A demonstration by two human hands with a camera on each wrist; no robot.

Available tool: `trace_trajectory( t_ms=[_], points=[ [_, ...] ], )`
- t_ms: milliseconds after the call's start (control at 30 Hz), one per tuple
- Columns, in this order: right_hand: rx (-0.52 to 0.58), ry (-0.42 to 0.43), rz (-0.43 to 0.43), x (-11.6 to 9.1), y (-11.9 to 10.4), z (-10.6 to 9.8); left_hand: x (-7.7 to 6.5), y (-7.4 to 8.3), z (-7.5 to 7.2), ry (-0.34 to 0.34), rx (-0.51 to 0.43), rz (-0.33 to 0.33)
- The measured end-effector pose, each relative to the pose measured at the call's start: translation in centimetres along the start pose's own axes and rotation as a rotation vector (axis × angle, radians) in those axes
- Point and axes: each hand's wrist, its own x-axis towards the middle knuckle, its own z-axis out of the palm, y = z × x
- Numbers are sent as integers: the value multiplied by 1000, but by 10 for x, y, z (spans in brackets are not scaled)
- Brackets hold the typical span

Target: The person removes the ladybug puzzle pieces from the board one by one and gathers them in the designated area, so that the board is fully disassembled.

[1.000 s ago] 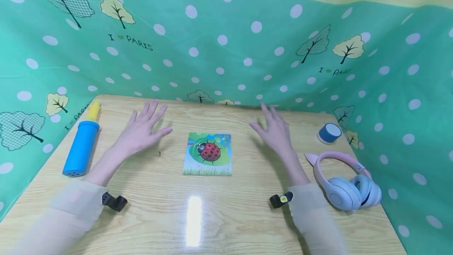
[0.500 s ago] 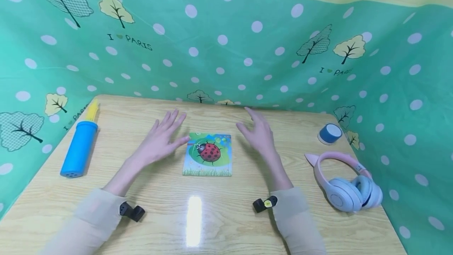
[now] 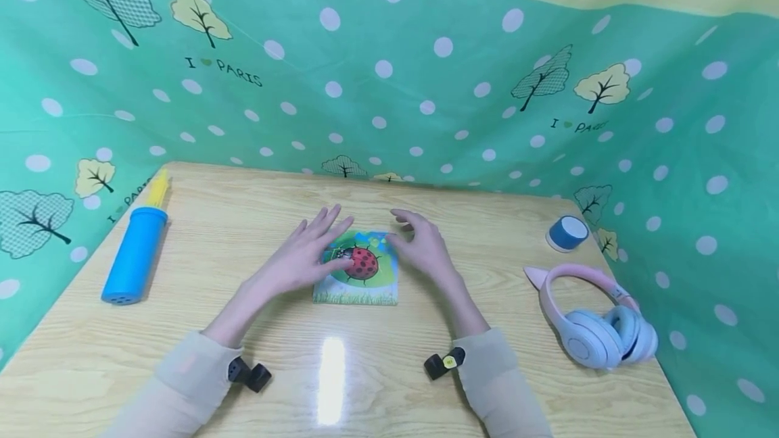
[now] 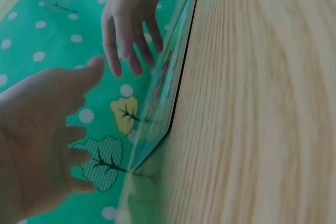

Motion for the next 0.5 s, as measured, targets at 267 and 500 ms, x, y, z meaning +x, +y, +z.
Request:
trace_trajectory(
  t_ms=[267, 500],
  points=[
    [-21, -85, -48, -5, 0, 11, -6, 9, 10, -66, 23, 85],
    [-91, -119, -57, -3, -5, 10, -6, 13, 15, -100, 20, 102]
  ],
)
